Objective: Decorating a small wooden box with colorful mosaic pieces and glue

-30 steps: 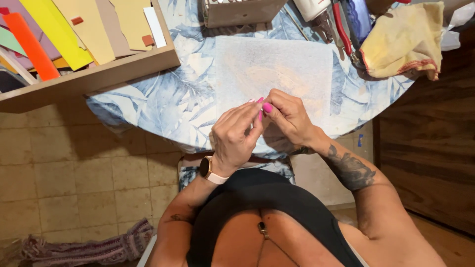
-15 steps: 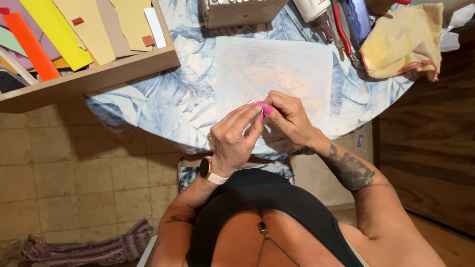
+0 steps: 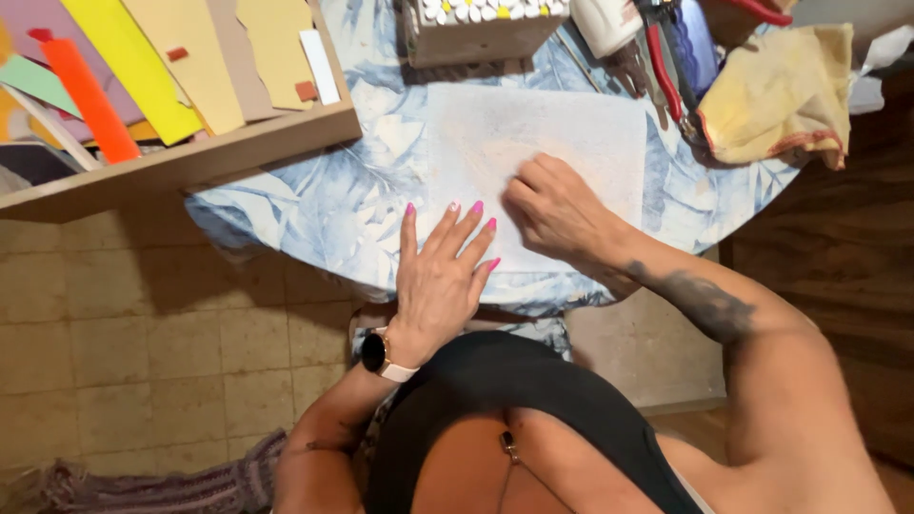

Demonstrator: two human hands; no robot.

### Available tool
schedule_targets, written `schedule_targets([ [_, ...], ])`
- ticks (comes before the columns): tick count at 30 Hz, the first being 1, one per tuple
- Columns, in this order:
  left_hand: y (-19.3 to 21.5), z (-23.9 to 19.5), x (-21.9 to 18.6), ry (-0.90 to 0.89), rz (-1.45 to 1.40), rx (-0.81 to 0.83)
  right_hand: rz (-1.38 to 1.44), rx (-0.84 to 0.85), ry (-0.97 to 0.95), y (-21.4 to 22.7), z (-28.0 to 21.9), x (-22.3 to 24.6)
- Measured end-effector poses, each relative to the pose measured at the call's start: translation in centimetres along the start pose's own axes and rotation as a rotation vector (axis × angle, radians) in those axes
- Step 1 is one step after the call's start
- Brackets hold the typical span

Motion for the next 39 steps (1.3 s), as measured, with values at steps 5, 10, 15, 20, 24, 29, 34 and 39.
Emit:
schedule_targets([
  [5,-0.5,-0.4,0.2,0.006,0.032,0.047,0.01,-0.067,0.09,-2.9,7.3,-3.5],
  [10,-0.8,-0.4,0.2,-0.002,0.064,0.05,0.05,-0.014,0.178,-2.4,6.1,-3.3],
  [15,-1.0,-0.6,0.2,0.018,0.046,0.05,0.188,0.354,0.501,2.7,0.2,-1.4],
  [20,0.5,0.5,-0.2,0.011,0.064,0.006,0.015,0.6,0.359,5.7,-1.9,-5.9],
  [24,1.7,2.9,-0.9,0.069,-0.163,-0.199,0.504,0.063,-0.127,4.4,0.2,-2.7],
  [29,2.6,4.4,-1.3,0.126,-0.455,-0.301,0.715,-0.132,-0.248,3.8,1.8,1.2],
  [34,2.8,4.8,-1.4,0.185,-0.559,-0.358,0.774,-0.192,-0.252,4.0,2.7,2.0],
  [39,2.2,4.5,-0.9,0.214,-0.541,-0.393,0.793,-0.181,-0.276,3.5,2.3,1.5],
])
Point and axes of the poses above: each hand's wrist, its own z-axis towards the middle knuckle, its own y-axis out of the back of the hand, x = y × z, the point moved 2 cm from there along z, towards the middle knuckle, and after that the axes turned 14 degrees about z, right-handed, at the moved point
